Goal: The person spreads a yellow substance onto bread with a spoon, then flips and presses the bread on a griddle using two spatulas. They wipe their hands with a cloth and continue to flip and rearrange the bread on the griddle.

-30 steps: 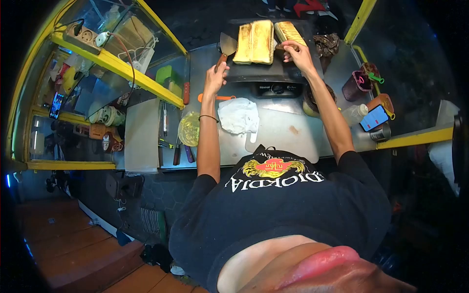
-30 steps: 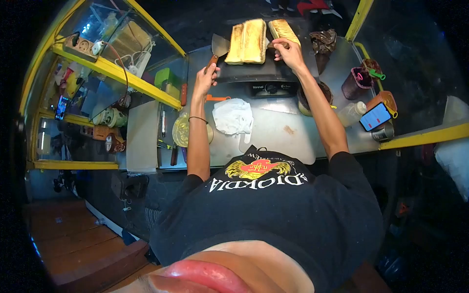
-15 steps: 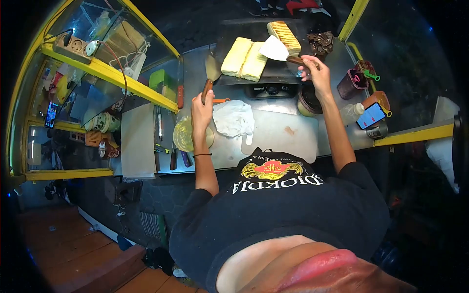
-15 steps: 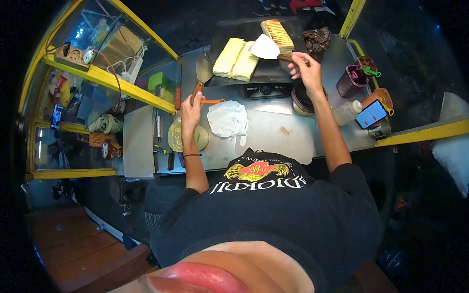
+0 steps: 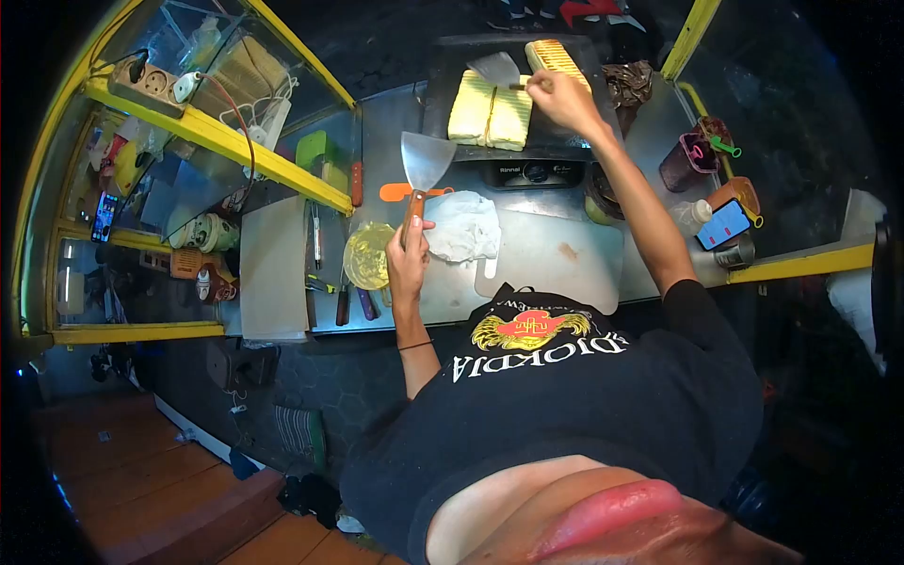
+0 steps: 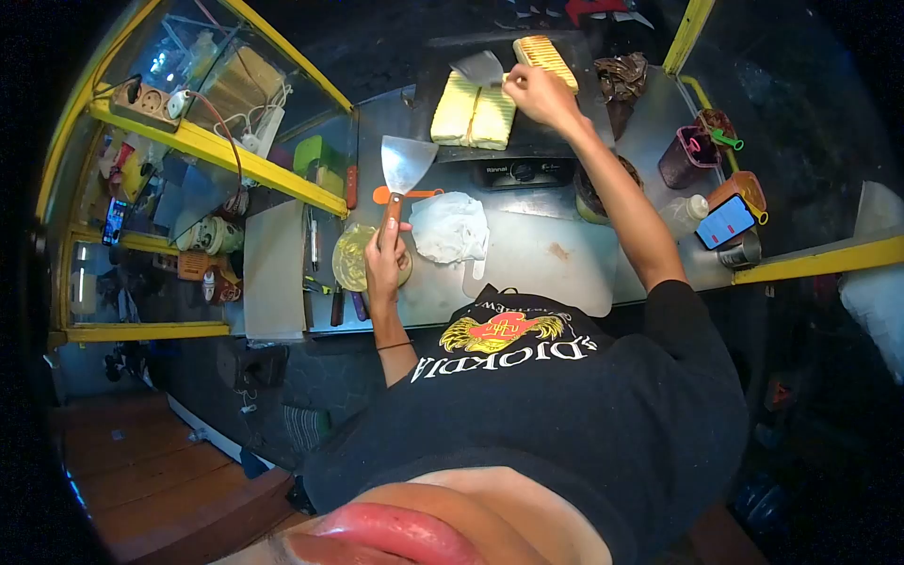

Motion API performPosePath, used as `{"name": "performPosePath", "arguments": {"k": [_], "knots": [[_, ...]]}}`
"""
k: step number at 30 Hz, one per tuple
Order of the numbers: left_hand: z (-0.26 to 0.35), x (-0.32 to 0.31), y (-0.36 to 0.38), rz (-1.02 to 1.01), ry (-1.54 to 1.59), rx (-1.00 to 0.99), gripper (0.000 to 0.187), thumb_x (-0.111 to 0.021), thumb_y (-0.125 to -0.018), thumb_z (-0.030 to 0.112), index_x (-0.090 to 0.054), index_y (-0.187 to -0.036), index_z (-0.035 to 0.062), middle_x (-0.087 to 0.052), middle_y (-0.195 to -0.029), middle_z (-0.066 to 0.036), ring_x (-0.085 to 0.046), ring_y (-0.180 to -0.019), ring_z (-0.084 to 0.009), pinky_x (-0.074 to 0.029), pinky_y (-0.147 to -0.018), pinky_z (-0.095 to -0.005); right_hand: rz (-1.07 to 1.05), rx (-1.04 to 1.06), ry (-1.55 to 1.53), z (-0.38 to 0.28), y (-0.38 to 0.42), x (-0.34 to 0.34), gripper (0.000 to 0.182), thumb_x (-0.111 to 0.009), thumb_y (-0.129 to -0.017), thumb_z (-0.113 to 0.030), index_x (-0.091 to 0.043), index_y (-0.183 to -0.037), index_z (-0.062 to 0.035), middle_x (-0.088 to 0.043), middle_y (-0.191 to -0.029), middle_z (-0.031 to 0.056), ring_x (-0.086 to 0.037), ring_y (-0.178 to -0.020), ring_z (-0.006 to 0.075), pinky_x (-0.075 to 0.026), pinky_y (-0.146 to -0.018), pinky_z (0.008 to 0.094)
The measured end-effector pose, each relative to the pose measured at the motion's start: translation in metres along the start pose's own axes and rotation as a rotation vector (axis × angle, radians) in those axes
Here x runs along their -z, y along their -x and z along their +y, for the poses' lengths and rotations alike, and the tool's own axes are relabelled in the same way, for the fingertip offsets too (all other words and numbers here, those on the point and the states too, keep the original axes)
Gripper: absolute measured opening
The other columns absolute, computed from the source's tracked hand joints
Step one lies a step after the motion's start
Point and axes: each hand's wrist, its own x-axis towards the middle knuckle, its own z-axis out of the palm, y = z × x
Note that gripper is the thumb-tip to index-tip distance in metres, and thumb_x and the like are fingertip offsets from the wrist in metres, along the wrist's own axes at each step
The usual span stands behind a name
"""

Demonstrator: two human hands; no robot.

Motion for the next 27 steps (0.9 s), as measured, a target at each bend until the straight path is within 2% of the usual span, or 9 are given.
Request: {"name": "performPosePath", "arguments": {"k": [1,2,5,13,15,16,19,21,27], "knots": [[-0.002,-0.003,0.001,0.005,0.003,0.004,0.039,-0.054,-0.102,0.038,-0.066,-0.096,0.0011,-0.035,-0.059,0.007,-0.031,-0.049,-0.0021,-0.025,-0.044,-0.0219,-0.085,-0.049,0.173,0.004,-0.005,-0.013,0.034,-0.065,-0.085,-0.031,-0.070,-0.102,-0.0018,-0.072,-0.088,0.0211,-0.071,-0.088,0.0357,-0.054,-0.081,0.0437],[-0.005,-0.006,0.003,-0.016,0.007,0.020,0.040,-0.054,-0.101,0.038,-0.066,-0.097,0.0010,-0.034,-0.059,0.008,-0.031,-0.049,-0.0020,-0.025,-0.044,-0.0214,-0.001,0.013,0.196,0.009,-0.006,-0.029,0.032,-0.064,-0.085,-0.030,-0.071,-0.098,-0.0025,-0.072,-0.088,0.0225,-0.069,-0.088,0.0402,-0.053,-0.081,0.0480],[-0.011,-0.016,0.001,-0.043,0.015,0.031,0.041,-0.054,-0.101,0.039,-0.066,-0.097,0.0000,-0.034,-0.059,0.008,-0.030,-0.048,-0.0019,-0.025,-0.044,-0.0208,-0.047,-0.036,0.243,0.001,-0.016,-0.030,0.031,-0.063,-0.085,-0.031,-0.071,-0.096,-0.0029,-0.071,-0.088,0.0231,-0.069,-0.090,0.0416,-0.053,-0.081,0.0493],[-0.012,-0.030,-0.007,-0.065,0.115,0.033,0.044,-0.053,-0.101,0.041,-0.066,-0.098,-0.0013,-0.032,-0.058,0.008,-0.029,-0.048,-0.0016,-0.026,-0.044,-0.0211,-0.060,-0.064,0.164,0.023,-0.035,-0.024,0.035,-0.063,-0.085,-0.037,-0.070,-0.102,-0.0077,-0.072,-0.090,0.0192,-0.069,-0.087,0.0379,-0.053,-0.080,0.0465],[-0.012,-0.030,-0.004,-0.065,0.110,0.042,0.044,-0.053,-0.101,0.041,-0.065,-0.099,-0.0012,-0.032,-0.058,0.009,-0.029,-0.048,-0.0016,-0.026,-0.044,-0.0211,-0.114,-0.161,0.055,0.024,-0.042,-0.011,0.037,-0.062,-0.085,-0.039,-0.071,-0.104,-0.0076,-0.072,-0.090,0.0185,-0.069,-0.085,0.0369,-0.053,-0.079,0.0451],[-0.012,-0.029,-0.003,-0.072,0.102,0.042,0.044,-0.053,-0.101,0.041,-0.065,-0.099,-0.0014,-0.032,-0.057,0.009,-0.029,-0.047,-0.0017,-0.027,-0.044,-0.0213,-0.049,-0.103,0.043,0.031,-0.045,-0.012,0.037,-0.061,-0.087,-0.038,-0.071,-0.105,-0.0079,-0.072,-0.089,0.0193,-0.069,-0.086,0.0368,-0.053,-0.079,0.0444],[-0.010,-0.026,-0.005,-0.074,0.103,0.045,0.045,-0.053,-0.101,0.042,-0.065,-0.099,-0.0016,-0.032,-0.057,0.008,-0.029,-0.046,-0.0019,-0.028,-0.044,-0.0217,0.029,-0.018,0.034,0.022,-0.031,-0.011,0.036,-0.061,-0.087,-0.037,-0.071,-0.103,-0.0070,-0.071,-0.090,0.0198,-0.069,-0.086,0.0377,-0.053,-0.080,0.0453],[-0.012,-0.027,-0.006,-0.077,0.108,0.066,0.045,-0.053,-0.101,0.042,-0.065,-0.100,-0.0017,-0.032,-0.057,0.008,-0.029,-0.046,-0.0020,-0.028,-0.044,-0.0218,-0.041,-0.009,0.152,0.017,-0.011,-0.019,0.033,-0.060,-0.086,-0.034,-0.070,-0.100,-0.0054,-0.071,-0.093,0.0208,-0.069,-0.092,0.0391,-0.052,-0.083,0.0477],[-0.013,-0.032,-0.007,-0.089,0.123,0.052,0.045,-0.053,-0.101,0.041,-0.065,-0.100,-0.0016,-0.033,-0.056,0.007,-0.030,-0.045,-0.0025,-0.030,-0.043,-0.0217,-0.081,-0.104,0.138,0.022,-0.017,-0.020,0.032,-0.062,-0.087,-0.034,-0.070,-0.099,-0.0047,-0.071,-0.095,0.0212,-0.068,-0.095,0.0394,-0.052,-0.084,0.0476]]}}
